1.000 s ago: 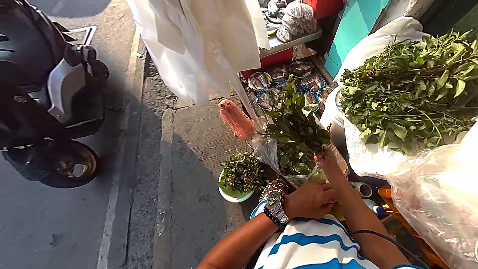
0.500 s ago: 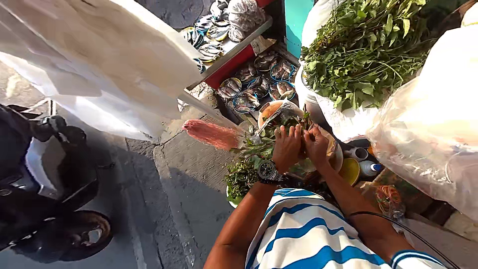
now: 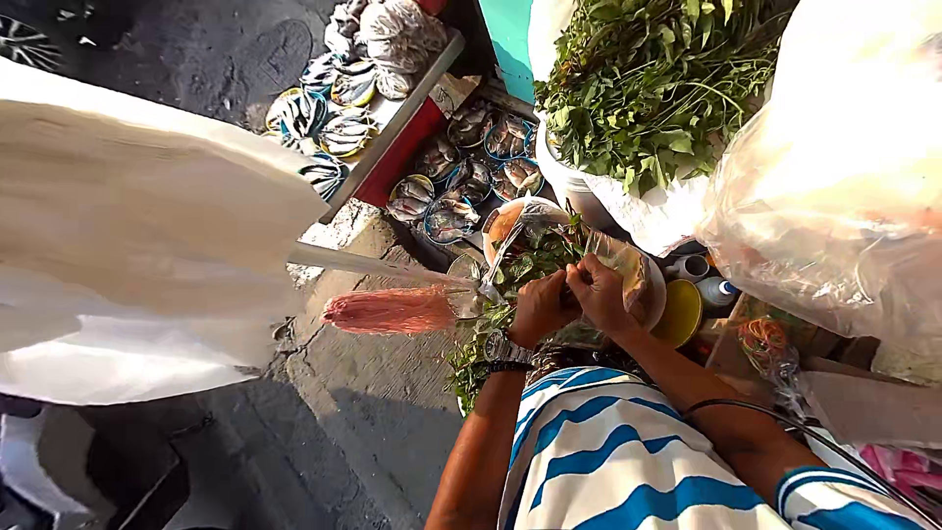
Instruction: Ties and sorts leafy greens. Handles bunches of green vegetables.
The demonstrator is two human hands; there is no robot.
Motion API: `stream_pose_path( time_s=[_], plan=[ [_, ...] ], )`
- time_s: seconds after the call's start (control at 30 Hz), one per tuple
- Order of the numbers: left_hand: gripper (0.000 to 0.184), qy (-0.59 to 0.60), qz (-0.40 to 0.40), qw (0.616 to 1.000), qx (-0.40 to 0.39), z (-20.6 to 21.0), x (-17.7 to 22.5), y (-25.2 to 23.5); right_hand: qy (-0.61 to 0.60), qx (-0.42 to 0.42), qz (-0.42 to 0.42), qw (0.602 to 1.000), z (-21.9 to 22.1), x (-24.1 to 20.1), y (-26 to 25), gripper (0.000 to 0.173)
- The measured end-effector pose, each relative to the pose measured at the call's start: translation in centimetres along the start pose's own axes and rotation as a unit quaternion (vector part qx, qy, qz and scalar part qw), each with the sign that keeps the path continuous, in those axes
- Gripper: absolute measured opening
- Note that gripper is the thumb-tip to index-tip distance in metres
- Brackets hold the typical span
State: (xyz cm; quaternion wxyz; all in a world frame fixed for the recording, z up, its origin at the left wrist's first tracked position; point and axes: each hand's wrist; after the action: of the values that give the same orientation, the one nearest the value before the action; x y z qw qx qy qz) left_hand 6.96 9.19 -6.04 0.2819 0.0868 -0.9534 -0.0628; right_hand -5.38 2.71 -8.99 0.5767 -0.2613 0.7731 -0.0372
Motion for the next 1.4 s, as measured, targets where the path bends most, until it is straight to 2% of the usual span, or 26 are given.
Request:
stream_pose_path(
  time_s=[0.13, 0.2, 0.27, 0.33, 0.4, 0.47, 0.5, 0.57, 0.63, 0.7, 0.77, 0.93, 1.07, 1.13, 1.27, 1.33, 1.4],
  plan=[
    [0.037, 0.055, 0.055, 0.996, 0.042, 0.9, -1.7, -1.5, 0.017, -0.029, 0.048, 0.998, 0.5, -0.4, -1.3, 0.021],
    [0.036, 0.071, 0.049, 0.996, 0.006, 1.2, -2.1, -2.1, 0.042, -0.095, 0.111, 0.988, -0.1, -0.9, -2.0, 0.026],
    [0.037, 0.064, 0.032, 0.997, -0.040, 1.5, -2.2, -2.9, 0.047, -0.199, 0.205, 0.957, -1.9, -1.3, -2.8, 0.041],
    [0.040, 0.043, 0.033, 0.996, -0.072, 1.6, -2.1, -3.7, 0.043, -0.212, 0.245, 0.945, -4.5, -0.5, -2.2, 0.054],
    [0.043, 0.026, 0.041, 0.995, -0.091, 1.4, -2.0, -4.3, 0.049, -0.144, 0.263, 0.953, -8.1, 1.6, 0.7, 0.051],
    [0.044, 0.039, 0.055, 0.994, -0.091, 1.3, -2.2, -4.6, 0.064, -0.044, 0.338, 0.938, -12.7, 4.1, 5.3, 0.036],
    [0.043, 0.048, 0.068, 0.993, -0.081, 1.2, -2.5, -4.7, 0.088, 0.020, 0.389, 0.917, -15.0, 5.1, 8.2, 0.031],
    [0.044, 0.065, 0.088, 0.992, -0.061, 1.3, -2.8, -4.8, 0.151, 0.147, 0.485, 0.849, -19.3, 6.3, 13.6, 0.029],
    [0.043, 0.075, 0.103, 0.991, -0.050, 1.5, -2.8, -4.8, 0.169, 0.255, 0.540, 0.784, -22.2, 7.0, 17.1, 0.029],
    [0.044, 0.085, 0.113, 0.988, -0.056, 1.7, -2.0, -4.6, 0.167, 0.316, 0.556, 0.750, -23.7, 8.2, 18.4, 0.026],
    [0.043, 0.089, 0.127, 0.986, -0.062, 1.7, -0.9, -4.5, 0.143, 0.327, 0.565, 0.744, -24.1, 9.7, 18.2, 0.026],
    [0.040, 0.079, 0.157, 0.981, -0.082, 1.7, 1.3, -5.2, 0.079, 0.371, 0.519, 0.766, -23.6, 12.7, 17.2, 0.023],
    [0.037, 0.093, 0.158, 0.977, -0.111, 2.3, 2.5, -5.7, 0.144, 0.340, 0.509, 0.778, -24.3, 14.3, 18.8, 0.021],
    [0.042, 0.100, 0.139, 0.977, -0.128, 2.4, 2.5, -6.1, 0.197, 0.311, 0.503, 0.782, -24.3, 13.6, 18.5, 0.022],
    [0.069, 0.112, 0.116, 0.975, -0.156, 2.9, 2.2, -6.6, 0.314, 0.266, 0.480, 0.775, -24.3, 9.8, 17.6, 0.026],
    [0.064, 0.112, 0.117, 0.975, -0.154, 3.0, 2.1, -6.8, 0.315, 0.299, 0.446, 0.783, -24.2, 8.9, 17.6, 0.023],
    [0.051, 0.103, 0.126, 0.974, -0.156, 3.0, 2.6, -6.9, 0.278, 0.341, 0.425, 0.791, -24.3, 8.7, 18.2, 0.019]
  ],
)
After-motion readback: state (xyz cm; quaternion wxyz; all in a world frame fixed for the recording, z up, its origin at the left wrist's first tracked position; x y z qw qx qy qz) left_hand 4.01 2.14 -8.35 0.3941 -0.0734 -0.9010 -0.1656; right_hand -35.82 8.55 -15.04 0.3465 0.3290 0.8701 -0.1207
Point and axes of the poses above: each hand's wrist, its own y-axis away from the middle knuckle, its own z-axis out of the palm, x = y × z, and after that the axes turned 1 degree about -x, right-handed
